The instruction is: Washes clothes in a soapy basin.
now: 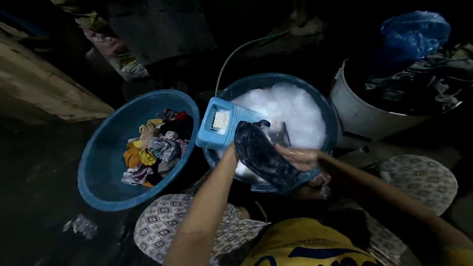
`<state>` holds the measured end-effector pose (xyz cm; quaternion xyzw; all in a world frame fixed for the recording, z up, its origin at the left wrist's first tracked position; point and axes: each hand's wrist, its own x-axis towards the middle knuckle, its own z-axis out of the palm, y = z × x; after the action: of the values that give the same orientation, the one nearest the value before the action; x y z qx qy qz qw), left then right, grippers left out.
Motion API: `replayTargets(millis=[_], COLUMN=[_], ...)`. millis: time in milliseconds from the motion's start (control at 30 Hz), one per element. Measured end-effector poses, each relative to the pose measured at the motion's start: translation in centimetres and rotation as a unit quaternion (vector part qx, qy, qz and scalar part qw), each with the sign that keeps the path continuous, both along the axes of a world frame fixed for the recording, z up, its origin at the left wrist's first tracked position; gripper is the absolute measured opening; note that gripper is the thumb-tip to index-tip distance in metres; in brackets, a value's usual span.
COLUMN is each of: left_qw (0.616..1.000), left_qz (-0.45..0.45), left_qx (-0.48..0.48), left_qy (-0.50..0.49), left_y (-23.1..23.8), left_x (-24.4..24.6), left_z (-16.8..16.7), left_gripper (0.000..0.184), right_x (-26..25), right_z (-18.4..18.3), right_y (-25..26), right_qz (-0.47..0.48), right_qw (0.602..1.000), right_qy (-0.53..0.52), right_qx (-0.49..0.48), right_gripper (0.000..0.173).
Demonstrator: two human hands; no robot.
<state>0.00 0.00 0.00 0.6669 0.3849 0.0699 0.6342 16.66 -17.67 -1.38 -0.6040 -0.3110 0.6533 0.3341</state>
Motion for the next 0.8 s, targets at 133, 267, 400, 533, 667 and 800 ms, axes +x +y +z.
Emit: replayTargets(millis=[133, 267, 400, 533, 667, 800], left_qw=[0.814, 0.653, 0.796, 0.772, 0.76, 0.767], left_qz=[-0.449, -0.596, -0.518, -0.474, -0.424, -0.45], left_qx=[0.339, 0.264, 0.118, 0.142, 0.143, 0.16], left_qy=[0.147, 0.385, 0.29, 0.399, 0.472, 0.428], left_y=[1.8, -0.8, 0.4, 0.3, -1.4, -3.1], left_x=[4.5, 5.3, 4.8, 5.0, 5.6, 4.1], left_z=[1.7, -0.3, -7.5, -14.3, -13.0, -10.7], left_gripper=[0.015, 0.036, 0.055, 0.049, 0.041, 0.038], right_x=[3.2, 3.0, 1.1, 0.9, -0.6, -1.3], right_z=[-0.9, -1.0, -7.1, -14.2, -13.8, -12.6], right_y=[2.9, 4.2, 5.4, 7.2, 7.3, 5.2], right_qz=[0.284, 0.381, 0.396, 0.322, 0.286, 0.291], right_qw=[0.854, 0.781, 0.846, 0.864, 0.849, 0.852], right_qy=[-0.433, -0.467, -0.354, -0.356, -0.392, -0.413], right_qx=[-0.063, -0.165, -0.05, -0.154, -0.207, -0.141], right_gripper=[0.059, 0.058, 0.055, 0.061, 0.049, 0.043])
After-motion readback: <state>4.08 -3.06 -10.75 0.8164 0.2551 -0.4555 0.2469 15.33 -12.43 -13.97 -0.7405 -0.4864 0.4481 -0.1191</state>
